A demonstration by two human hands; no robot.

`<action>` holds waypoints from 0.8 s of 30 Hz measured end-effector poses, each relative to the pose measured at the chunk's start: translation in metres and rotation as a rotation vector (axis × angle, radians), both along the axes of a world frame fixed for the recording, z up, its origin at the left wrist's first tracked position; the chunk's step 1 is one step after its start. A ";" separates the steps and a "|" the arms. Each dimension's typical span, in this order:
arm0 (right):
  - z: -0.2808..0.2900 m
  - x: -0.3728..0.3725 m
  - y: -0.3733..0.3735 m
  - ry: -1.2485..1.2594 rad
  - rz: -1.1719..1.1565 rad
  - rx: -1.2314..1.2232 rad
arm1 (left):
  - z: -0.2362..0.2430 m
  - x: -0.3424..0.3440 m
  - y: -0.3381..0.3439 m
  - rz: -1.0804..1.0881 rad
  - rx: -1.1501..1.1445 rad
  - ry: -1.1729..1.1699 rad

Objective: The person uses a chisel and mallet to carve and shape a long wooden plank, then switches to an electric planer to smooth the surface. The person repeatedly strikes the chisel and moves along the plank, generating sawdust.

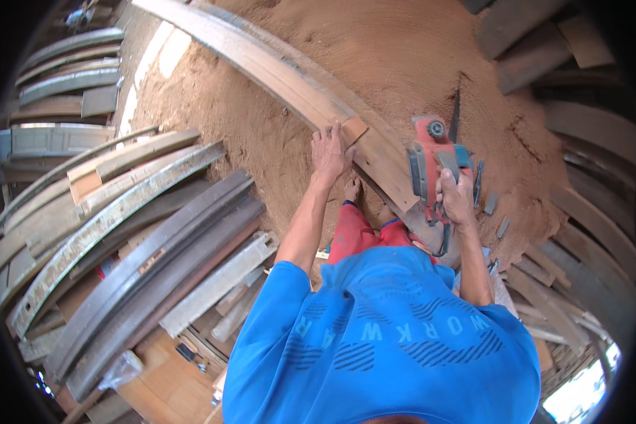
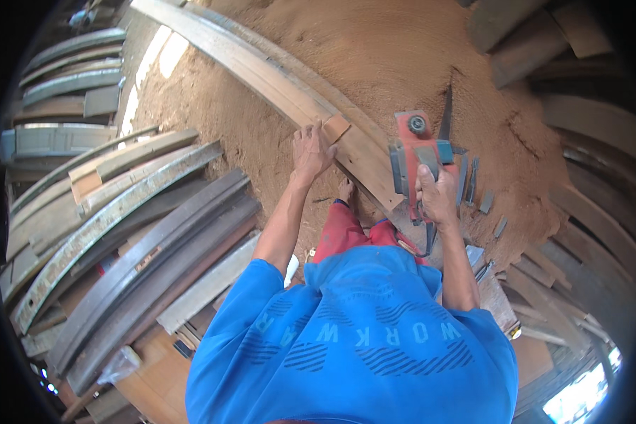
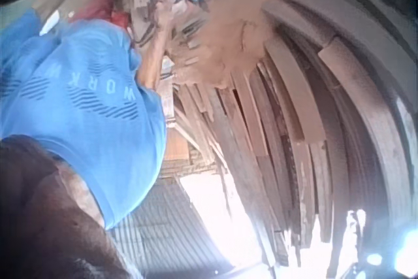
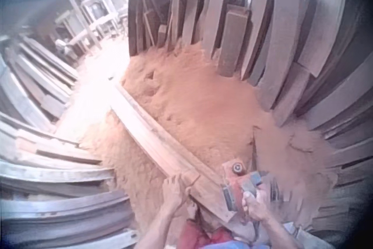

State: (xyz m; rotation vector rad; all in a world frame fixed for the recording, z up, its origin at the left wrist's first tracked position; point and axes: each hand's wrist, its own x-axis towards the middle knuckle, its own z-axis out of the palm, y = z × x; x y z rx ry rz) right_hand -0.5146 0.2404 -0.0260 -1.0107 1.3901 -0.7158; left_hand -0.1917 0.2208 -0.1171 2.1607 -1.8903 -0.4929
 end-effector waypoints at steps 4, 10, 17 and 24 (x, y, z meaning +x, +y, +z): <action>-0.001 -0.021 0.036 0.032 -0.205 0.000 | -0.006 0.001 -0.018 -0.037 0.124 -0.184; 0.001 -0.032 0.096 0.008 -0.544 -0.045 | -0.014 0.001 -0.019 -0.205 0.057 -0.239; 0.034 -0.019 0.172 0.054 -0.935 -0.110 | -0.028 0.012 -0.022 -0.341 -0.024 -0.214; 0.042 -0.033 0.258 0.092 -1.258 -0.123 | -0.012 0.013 -0.022 -0.347 0.065 -0.139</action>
